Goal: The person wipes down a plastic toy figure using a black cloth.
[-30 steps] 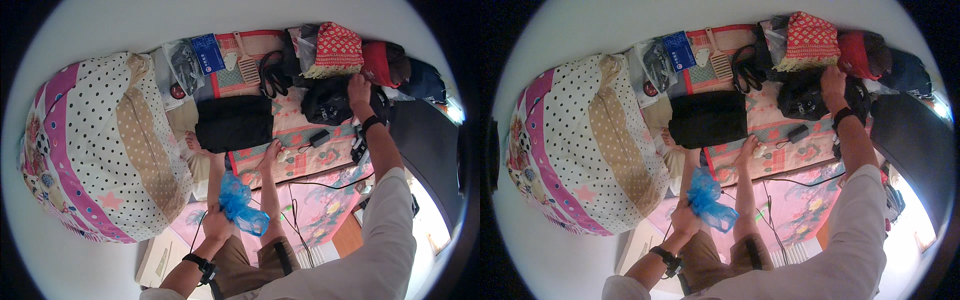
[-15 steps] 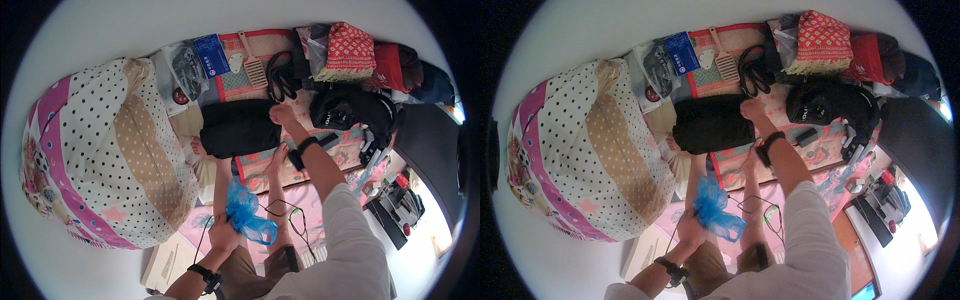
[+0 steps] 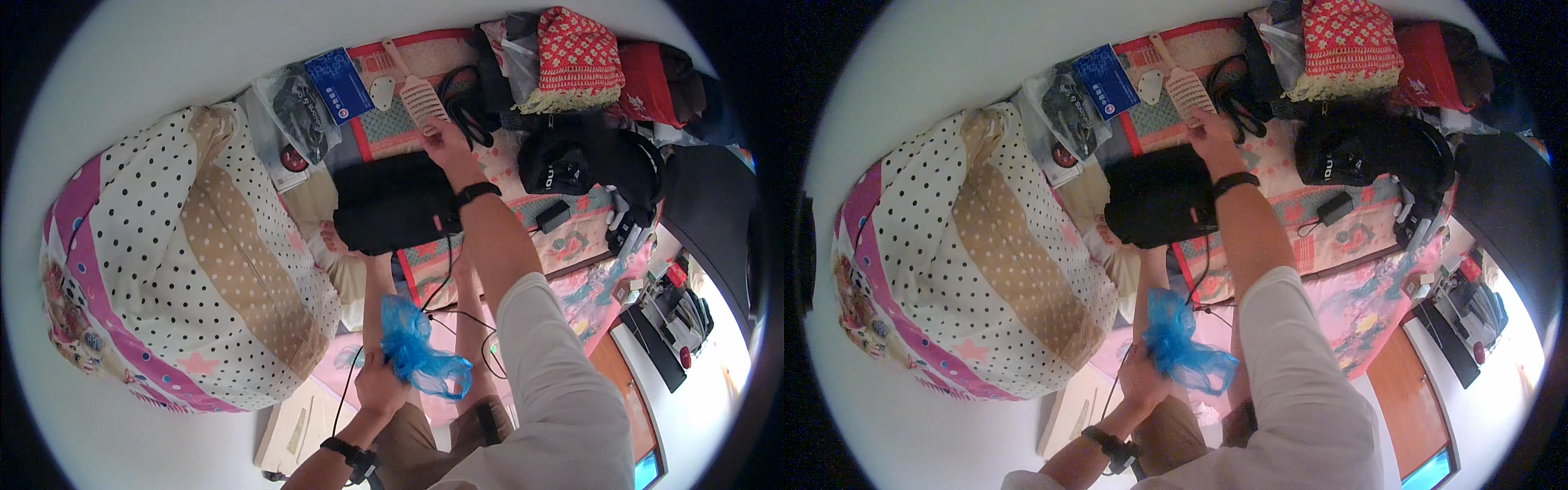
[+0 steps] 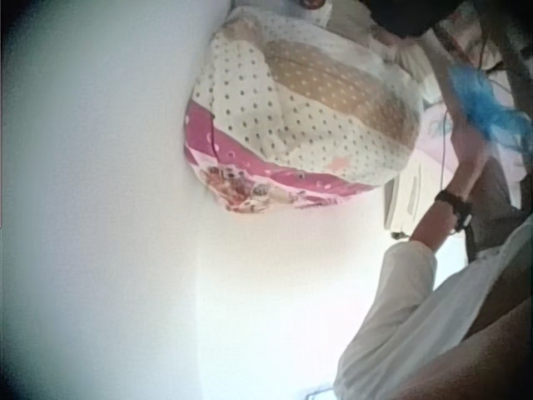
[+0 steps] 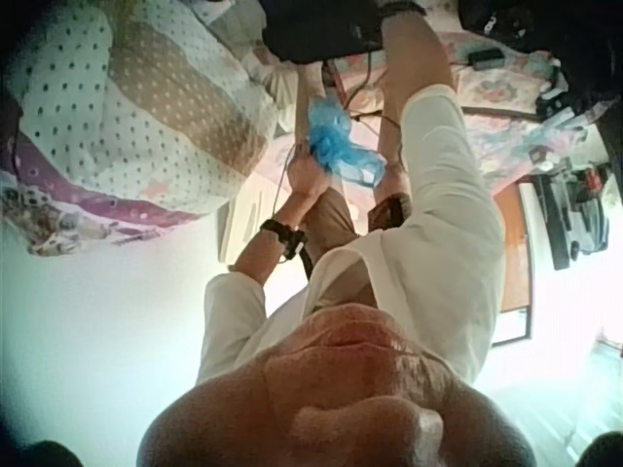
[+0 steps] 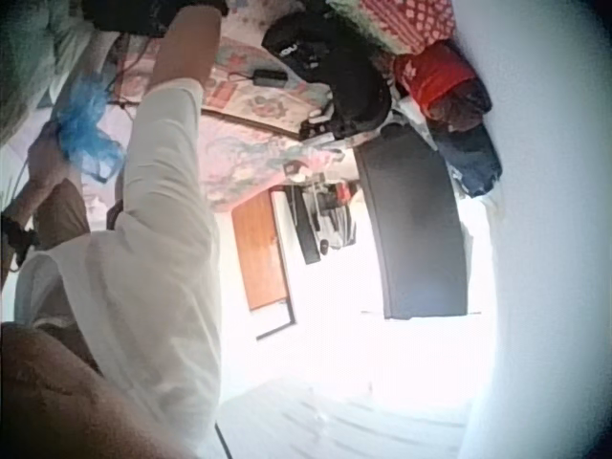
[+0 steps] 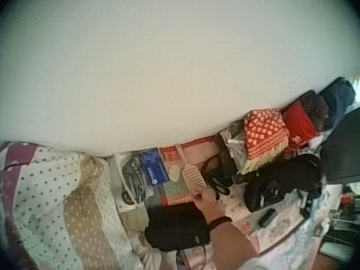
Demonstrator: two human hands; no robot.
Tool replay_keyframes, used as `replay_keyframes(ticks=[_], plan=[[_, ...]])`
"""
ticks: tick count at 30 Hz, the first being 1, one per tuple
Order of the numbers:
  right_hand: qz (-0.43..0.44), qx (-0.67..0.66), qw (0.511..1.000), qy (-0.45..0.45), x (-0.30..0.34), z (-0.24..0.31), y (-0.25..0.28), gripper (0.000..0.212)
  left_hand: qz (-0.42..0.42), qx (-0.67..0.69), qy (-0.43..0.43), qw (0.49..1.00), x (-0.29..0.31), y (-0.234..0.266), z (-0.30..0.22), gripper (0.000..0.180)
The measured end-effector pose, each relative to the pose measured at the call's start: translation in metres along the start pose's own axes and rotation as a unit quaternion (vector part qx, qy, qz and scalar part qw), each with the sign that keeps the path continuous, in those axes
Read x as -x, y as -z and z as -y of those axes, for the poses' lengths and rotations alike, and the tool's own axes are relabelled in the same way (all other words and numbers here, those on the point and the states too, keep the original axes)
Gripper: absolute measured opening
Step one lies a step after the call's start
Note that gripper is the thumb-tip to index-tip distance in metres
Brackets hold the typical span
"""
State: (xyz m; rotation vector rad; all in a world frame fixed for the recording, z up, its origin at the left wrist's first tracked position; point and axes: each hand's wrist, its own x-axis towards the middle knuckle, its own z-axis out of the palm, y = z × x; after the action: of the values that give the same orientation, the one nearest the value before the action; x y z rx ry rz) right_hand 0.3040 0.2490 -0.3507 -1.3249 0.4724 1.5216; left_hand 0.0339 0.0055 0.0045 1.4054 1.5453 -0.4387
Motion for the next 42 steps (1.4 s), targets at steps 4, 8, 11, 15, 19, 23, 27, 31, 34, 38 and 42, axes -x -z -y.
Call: replay_keyframes(ticks=[4, 8, 11, 15, 19, 23, 27, 31, 34, 38, 42], plan=[[0.099, -0.055, 0.993, -0.040, 0.069, -0.020, 0.065, 0.024, 0.011, -0.045, 0.002, 0.999, 0.005, 0.011, 0.025, 0.027], [0.108, -0.010, 0.992, -0.064, 0.117, 0.023, 0.212, 0.019, 0.023, -0.052, -0.009, 0.998, 0.007, 0.011, 0.024, 0.030], [0.039, 0.015, 0.997, -0.068, 0.154, 0.093, 0.346, 0.018, 0.017, -0.017, -0.044, 0.999, -0.004, -0.003, 0.002, 0.030], [-0.249, 0.614, 0.747, 0.049, 0.172, 0.033, 0.303, 0.031, 0.011, -0.069, -0.048, 0.996, 0.002, 0.015, 0.021, 0.031], [-0.176, 0.775, 0.602, 0.077, 0.118, 0.028, 0.247, 0.103, 0.006, -0.050, -0.074, 0.996, -0.008, 0.002, 0.011, 0.032], [-0.071, 0.803, 0.591, 0.017, 0.114, -0.067, 0.179, 0.146, 0.025, -0.064, -0.011, 0.998, 0.009, 0.018, 0.008, 0.031], [-0.092, 0.710, 0.696, 0.056, 0.057, -0.063, 0.164, 0.155, 0.018, -0.051, -0.034, 0.998, -0.002, 0.009, 0.013, 0.031], [-0.101, 0.655, 0.742, 0.099, 0.027, -0.062, 0.185, 0.131, 0.019, -0.062, -0.080, 0.995, -0.006, 0.001, 0.009, 0.029], [-0.006, 0.571, 0.816, 0.093, 0.037, -0.071, 0.180, 0.108, 0.029, -0.067, -0.086, 0.994, -0.007, 0.002, 0.016, 0.029], [-0.057, 0.693, 0.708, 0.123, 0.092, -0.087, 0.121, 0.081, 0.016, -0.107, -0.063, 0.992, 0.001, 0.017, 0.019, 0.030], [-0.049, 0.761, 0.594, 0.257, 0.117, -0.073, 0.102, 0.071, -0.001, -0.082, -0.094, 0.992, -0.003, 0.009, 0.016, 0.034]])
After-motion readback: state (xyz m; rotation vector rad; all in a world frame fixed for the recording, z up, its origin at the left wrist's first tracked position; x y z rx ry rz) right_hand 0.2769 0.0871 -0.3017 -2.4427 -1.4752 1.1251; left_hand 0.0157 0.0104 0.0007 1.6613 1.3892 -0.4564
